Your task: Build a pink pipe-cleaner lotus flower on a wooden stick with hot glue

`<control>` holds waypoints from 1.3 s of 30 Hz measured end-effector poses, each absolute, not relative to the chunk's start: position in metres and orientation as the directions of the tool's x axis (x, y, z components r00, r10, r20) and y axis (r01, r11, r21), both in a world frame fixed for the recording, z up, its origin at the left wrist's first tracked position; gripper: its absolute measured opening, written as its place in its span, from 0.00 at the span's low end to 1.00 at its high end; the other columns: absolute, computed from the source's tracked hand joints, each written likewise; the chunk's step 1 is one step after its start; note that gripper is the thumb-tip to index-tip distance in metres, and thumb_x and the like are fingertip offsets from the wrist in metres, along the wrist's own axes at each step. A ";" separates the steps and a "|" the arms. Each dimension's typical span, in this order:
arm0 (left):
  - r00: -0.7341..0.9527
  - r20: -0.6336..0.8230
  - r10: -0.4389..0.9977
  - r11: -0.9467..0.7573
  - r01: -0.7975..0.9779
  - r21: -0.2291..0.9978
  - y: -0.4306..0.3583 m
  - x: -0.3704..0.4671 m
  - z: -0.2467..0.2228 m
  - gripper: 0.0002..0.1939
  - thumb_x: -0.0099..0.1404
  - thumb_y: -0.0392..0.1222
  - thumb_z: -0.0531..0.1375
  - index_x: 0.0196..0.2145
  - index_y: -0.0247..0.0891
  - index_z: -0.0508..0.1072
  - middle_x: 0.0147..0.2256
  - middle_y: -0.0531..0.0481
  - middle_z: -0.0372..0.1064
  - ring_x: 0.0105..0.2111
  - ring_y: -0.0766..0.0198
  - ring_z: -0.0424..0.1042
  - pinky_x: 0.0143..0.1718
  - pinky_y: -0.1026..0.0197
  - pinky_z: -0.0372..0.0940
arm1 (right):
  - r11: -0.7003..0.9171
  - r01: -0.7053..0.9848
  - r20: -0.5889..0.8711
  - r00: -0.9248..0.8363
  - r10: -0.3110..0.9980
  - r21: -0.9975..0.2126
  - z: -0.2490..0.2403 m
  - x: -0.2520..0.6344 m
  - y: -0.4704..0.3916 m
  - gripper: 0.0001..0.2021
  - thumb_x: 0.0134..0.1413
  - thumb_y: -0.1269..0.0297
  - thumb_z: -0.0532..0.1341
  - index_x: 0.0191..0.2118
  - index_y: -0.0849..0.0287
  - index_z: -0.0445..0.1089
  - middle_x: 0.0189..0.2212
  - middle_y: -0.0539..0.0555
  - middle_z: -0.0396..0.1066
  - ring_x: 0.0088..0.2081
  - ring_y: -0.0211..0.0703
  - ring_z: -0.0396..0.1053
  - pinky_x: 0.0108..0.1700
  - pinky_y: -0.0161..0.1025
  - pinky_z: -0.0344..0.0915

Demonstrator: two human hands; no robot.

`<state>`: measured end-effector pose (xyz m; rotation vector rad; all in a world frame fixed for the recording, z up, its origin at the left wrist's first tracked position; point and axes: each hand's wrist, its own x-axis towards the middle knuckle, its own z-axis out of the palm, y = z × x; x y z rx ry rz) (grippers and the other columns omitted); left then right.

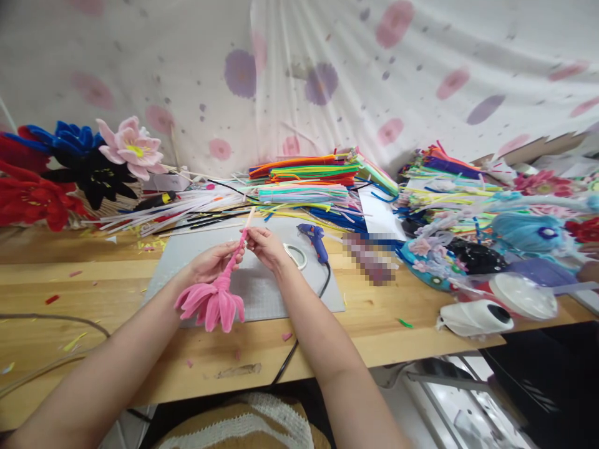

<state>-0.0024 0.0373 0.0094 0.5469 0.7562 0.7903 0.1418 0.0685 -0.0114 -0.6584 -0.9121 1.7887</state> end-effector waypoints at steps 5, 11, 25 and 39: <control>0.503 -0.412 0.760 0.629 -0.410 0.660 0.037 0.002 0.014 0.05 0.61 0.31 0.53 0.32 0.30 0.68 0.23 0.51 0.68 0.18 0.74 0.67 0.20 0.70 0.67 | -0.229 -0.528 -0.027 -0.361 0.932 -0.818 -0.011 0.143 0.071 0.12 0.34 0.59 0.68 0.26 0.61 0.72 0.16 0.45 0.61 0.20 0.28 0.54 0.24 0.30 0.50; 0.419 -0.371 0.828 0.521 -0.334 0.786 0.035 0.007 0.018 0.01 0.56 0.33 0.58 0.29 0.32 0.68 0.20 0.53 0.65 0.17 0.74 0.65 0.19 0.69 0.66 | -0.182 -0.541 -0.008 -0.308 0.951 -0.821 -0.007 0.142 0.069 0.11 0.34 0.58 0.67 0.24 0.61 0.73 0.16 0.46 0.61 0.20 0.27 0.53 0.24 0.30 0.50; 0.023 0.182 0.983 -0.147 0.692 0.707 0.031 0.013 0.051 0.05 0.56 0.39 0.57 0.25 0.37 0.65 0.26 0.47 0.66 0.33 0.57 0.70 0.33 0.61 0.60 | -0.055 -0.541 0.000 -0.102 0.995 -0.839 0.009 0.127 0.067 0.10 0.36 0.60 0.65 0.25 0.61 0.72 0.19 0.48 0.63 0.21 0.28 0.54 0.24 0.32 0.51; 0.542 -0.387 0.746 0.295 0.253 0.922 0.045 -0.019 0.067 0.10 0.55 0.44 0.60 0.31 0.33 0.70 0.30 0.45 0.70 0.30 0.62 0.71 0.35 0.58 0.65 | -0.142 -0.557 0.028 -0.287 0.958 -0.818 0.000 0.127 0.070 0.12 0.37 0.59 0.65 0.28 0.62 0.72 0.16 0.44 0.59 0.19 0.27 0.55 0.21 0.29 0.53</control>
